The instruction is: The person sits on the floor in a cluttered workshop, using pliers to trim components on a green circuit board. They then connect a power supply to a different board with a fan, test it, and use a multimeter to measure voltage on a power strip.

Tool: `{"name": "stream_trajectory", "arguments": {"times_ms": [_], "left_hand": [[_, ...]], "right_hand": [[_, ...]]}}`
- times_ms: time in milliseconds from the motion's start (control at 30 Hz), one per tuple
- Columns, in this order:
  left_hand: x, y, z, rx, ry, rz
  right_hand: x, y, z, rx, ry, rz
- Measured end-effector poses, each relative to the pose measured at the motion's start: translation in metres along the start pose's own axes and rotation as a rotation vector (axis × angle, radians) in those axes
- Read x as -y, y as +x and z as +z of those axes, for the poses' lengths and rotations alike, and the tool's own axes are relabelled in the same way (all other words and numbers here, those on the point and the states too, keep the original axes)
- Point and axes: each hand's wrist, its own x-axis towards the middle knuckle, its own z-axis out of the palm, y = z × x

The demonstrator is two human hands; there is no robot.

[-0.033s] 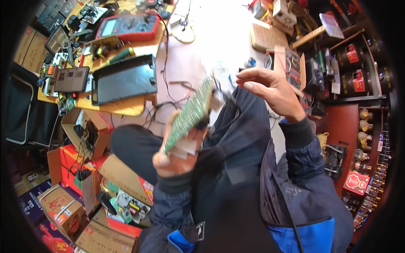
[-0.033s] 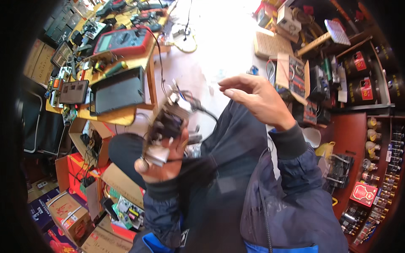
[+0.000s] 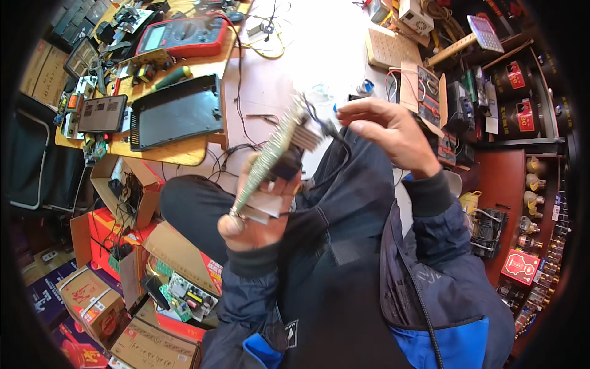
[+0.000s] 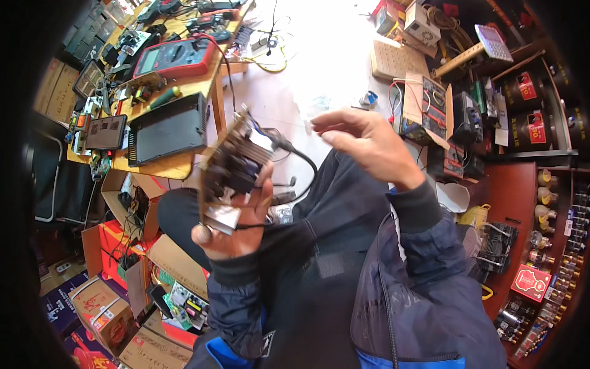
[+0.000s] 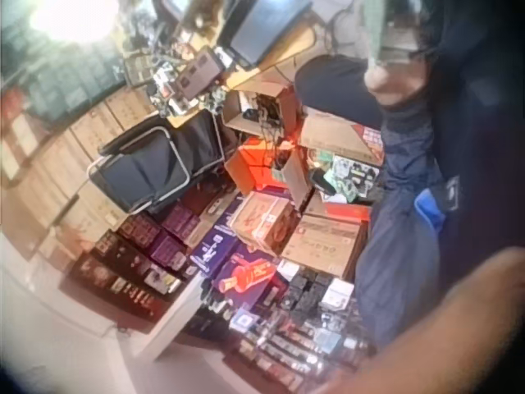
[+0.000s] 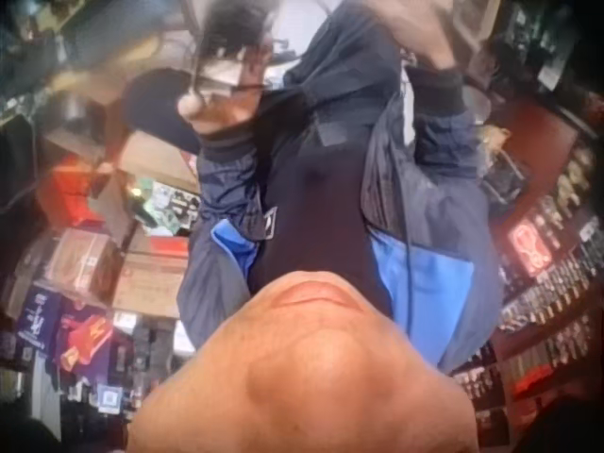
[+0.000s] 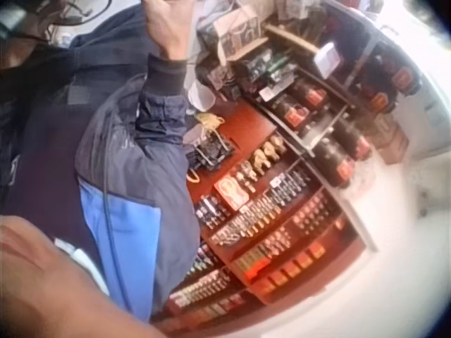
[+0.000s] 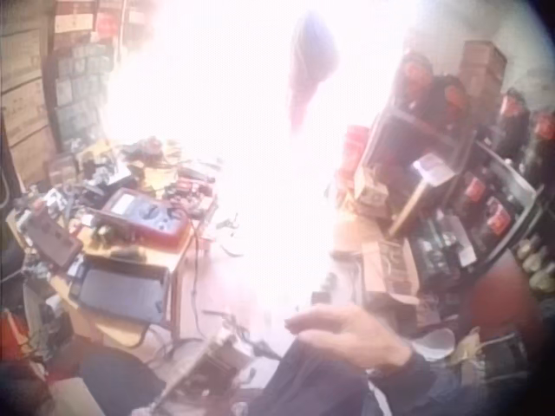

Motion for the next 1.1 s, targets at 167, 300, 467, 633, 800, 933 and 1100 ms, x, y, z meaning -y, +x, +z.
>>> {"name": "stream_trajectory", "arguments": {"times_ms": [167,300,467,633,800,933,1100], "left_hand": [[0.024,0.025,0.025,0.026,0.106,0.074],[0.041,0.032,0.04,0.01,0.155,0.156],[0.054,0.033,0.054,-0.055,0.115,0.208],[0.065,0.031,0.068,-0.135,0.263,0.229],[0.061,0.03,0.074,-0.166,0.39,0.315],[0.049,0.038,0.077,-0.165,0.339,0.356],[0.04,0.059,0.081,-0.118,0.305,0.288]], "right_hand": [[-0.052,0.004,0.012,0.169,0.288,-0.058],[-0.076,0.017,0.023,0.418,0.288,-0.041],[-0.089,0.038,0.011,0.144,0.447,-0.103],[-0.087,0.081,-0.034,-0.046,0.641,-0.139],[-0.093,0.108,-0.072,-0.226,0.825,-0.138],[-0.095,0.095,-0.112,-0.311,0.84,-0.208],[-0.093,0.045,-0.172,-0.381,0.822,-0.305]]}}
